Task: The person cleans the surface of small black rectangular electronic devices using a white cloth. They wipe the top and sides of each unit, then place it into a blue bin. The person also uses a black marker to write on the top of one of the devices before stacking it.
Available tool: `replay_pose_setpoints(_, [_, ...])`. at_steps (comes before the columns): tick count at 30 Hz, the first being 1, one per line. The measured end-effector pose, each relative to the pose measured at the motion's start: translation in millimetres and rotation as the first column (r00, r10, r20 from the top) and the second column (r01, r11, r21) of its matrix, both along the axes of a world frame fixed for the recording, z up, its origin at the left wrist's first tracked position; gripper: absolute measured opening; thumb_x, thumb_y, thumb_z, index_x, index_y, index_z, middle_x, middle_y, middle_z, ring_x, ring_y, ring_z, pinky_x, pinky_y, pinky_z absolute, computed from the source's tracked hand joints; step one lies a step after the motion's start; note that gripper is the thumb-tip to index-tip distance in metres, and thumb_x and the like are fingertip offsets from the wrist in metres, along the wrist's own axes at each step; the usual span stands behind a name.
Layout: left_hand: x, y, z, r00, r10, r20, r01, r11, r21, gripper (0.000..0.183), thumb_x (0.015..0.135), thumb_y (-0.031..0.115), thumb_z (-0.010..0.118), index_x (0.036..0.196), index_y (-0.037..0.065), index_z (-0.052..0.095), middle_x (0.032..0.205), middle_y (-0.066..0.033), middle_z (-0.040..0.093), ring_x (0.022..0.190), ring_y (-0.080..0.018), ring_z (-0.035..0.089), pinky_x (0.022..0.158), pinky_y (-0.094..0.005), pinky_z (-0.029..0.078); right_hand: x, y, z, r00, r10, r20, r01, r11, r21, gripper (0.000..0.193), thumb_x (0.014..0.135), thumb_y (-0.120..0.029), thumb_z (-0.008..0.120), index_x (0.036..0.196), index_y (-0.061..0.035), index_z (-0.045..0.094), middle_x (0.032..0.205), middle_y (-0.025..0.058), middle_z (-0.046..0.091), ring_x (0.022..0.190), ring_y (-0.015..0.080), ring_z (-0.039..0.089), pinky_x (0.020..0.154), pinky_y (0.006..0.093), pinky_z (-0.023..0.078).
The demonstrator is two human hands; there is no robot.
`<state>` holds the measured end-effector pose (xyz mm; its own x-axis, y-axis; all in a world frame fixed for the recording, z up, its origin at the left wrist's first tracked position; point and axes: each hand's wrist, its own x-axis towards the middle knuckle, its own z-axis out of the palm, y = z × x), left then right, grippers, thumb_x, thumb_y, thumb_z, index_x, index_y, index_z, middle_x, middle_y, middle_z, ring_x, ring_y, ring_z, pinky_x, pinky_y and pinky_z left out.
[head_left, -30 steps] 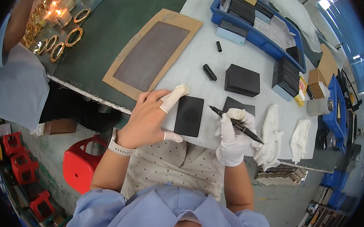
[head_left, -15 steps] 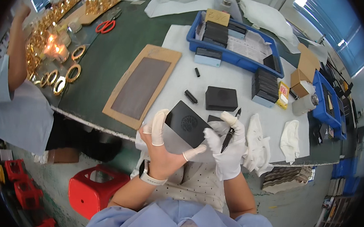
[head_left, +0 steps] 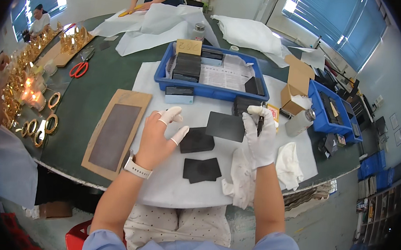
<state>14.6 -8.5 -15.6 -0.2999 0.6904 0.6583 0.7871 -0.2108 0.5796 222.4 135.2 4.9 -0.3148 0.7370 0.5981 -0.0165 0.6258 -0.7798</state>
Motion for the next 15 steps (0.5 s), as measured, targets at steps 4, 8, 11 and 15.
replay_pose_setpoints(4, [-8,5,-11,0.978,-0.122,-0.167,0.104,0.989,-0.109,0.054,0.070,0.016,0.081,0.118,0.003,0.060,0.101,-0.0080,0.065,0.090,-0.0260,0.056,0.083,-0.0367,0.044,5,10,-21,0.996,0.019,-0.089,-0.030,0.992,-0.124,0.014,0.090,0.003,0.060,0.101,-0.0054,0.055,0.081,-0.0034,0.053,0.068,0.0025,0.048,0.061,0.0187,0.042])
replay_pose_setpoints(8, [-12,-6,-11,0.965,-0.212,-0.152,0.182,0.965,-0.190,0.078,0.062,0.038,0.087,0.125,0.005,0.056,0.108,-0.0099,0.056,0.097,-0.0298,0.051,0.086,-0.0400,0.040,11,13,-26,0.999,0.020,-0.049,-0.027,0.990,-0.139,0.016,0.090,0.004,0.060,0.103,-0.0048,0.054,0.088,-0.0019,0.056,0.073,0.0026,0.051,0.066,0.0192,0.045])
replay_pose_setpoints(11, [-16,-6,-10,0.958,-0.223,-0.181,0.170,0.949,-0.266,0.089,0.057,0.039,0.090,0.130,0.003,0.052,0.114,-0.0116,0.056,0.099,-0.0299,0.050,0.087,-0.0390,0.043,12,12,-28,1.000,-0.011,-0.027,0.008,0.991,-0.132,0.017,0.090,0.004,0.060,0.103,-0.0048,0.055,0.092,-0.0004,0.059,0.078,0.0033,0.054,0.070,0.0194,0.047])
replay_pose_setpoints(15, [-15,-4,-14,0.969,-0.223,-0.103,0.182,0.933,-0.310,0.095,0.054,0.046,0.089,0.131,0.004,0.051,0.113,-0.0126,0.052,0.102,-0.0317,0.048,0.089,-0.0412,0.039,11,12,-31,0.999,0.000,-0.032,-0.004,0.992,-0.123,0.017,0.090,0.004,0.060,0.104,-0.0049,0.055,0.092,0.0000,0.059,0.079,0.0039,0.056,0.071,0.0197,0.047])
